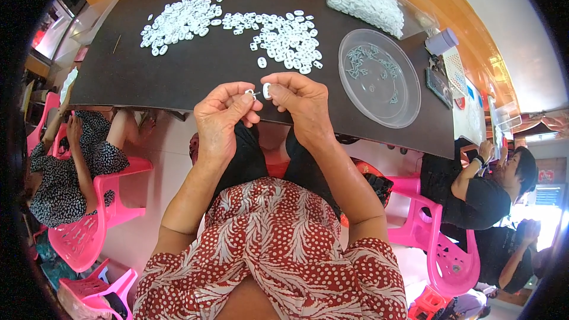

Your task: Assembling small plastic components by manually inserting metal pins into pre-drilled holes at a workstation.

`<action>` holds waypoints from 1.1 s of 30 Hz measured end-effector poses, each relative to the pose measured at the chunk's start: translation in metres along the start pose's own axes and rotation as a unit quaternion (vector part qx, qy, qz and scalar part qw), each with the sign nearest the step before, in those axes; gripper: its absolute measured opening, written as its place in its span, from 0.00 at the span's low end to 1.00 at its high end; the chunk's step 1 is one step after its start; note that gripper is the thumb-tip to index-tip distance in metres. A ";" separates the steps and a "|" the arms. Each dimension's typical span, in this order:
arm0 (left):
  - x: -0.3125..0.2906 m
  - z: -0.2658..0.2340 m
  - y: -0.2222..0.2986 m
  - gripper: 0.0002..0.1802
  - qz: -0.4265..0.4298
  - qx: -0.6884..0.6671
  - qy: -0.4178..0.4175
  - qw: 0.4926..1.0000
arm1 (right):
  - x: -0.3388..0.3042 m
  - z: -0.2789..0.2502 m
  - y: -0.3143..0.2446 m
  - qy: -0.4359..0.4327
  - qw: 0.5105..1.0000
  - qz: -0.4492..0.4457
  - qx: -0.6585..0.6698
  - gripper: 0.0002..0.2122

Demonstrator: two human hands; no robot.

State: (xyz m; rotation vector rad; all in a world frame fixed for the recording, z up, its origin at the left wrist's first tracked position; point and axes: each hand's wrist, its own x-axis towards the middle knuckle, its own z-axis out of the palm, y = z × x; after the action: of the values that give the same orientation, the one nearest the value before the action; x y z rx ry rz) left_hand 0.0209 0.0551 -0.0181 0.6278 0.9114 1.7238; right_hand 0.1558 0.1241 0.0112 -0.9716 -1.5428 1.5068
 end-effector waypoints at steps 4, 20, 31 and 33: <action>-0.003 0.002 0.000 0.08 0.020 0.037 0.010 0.999 | -0.002 0.002 -0.001 0.002 1.000 -0.016 -0.005 0.08; -0.006 0.007 0.001 0.06 0.017 0.061 0.034 0.997 | -0.003 0.007 0.003 0.012 0.985 -0.110 -0.135 0.07; -0.006 0.006 -0.006 0.07 0.029 0.049 0.021 0.998 | -0.008 0.021 0.001 0.034 0.994 -0.098 -0.045 0.03; -0.006 0.005 -0.008 0.08 0.023 0.036 0.015 0.999 | -0.009 0.020 0.003 0.023 0.994 -0.095 -0.050 0.03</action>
State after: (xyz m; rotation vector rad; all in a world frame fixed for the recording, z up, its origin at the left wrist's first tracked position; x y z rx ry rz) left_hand 0.0309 0.0524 -0.0224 0.6763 0.9912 1.7510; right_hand 0.1412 0.1078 0.0081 -0.8830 -1.6397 1.2778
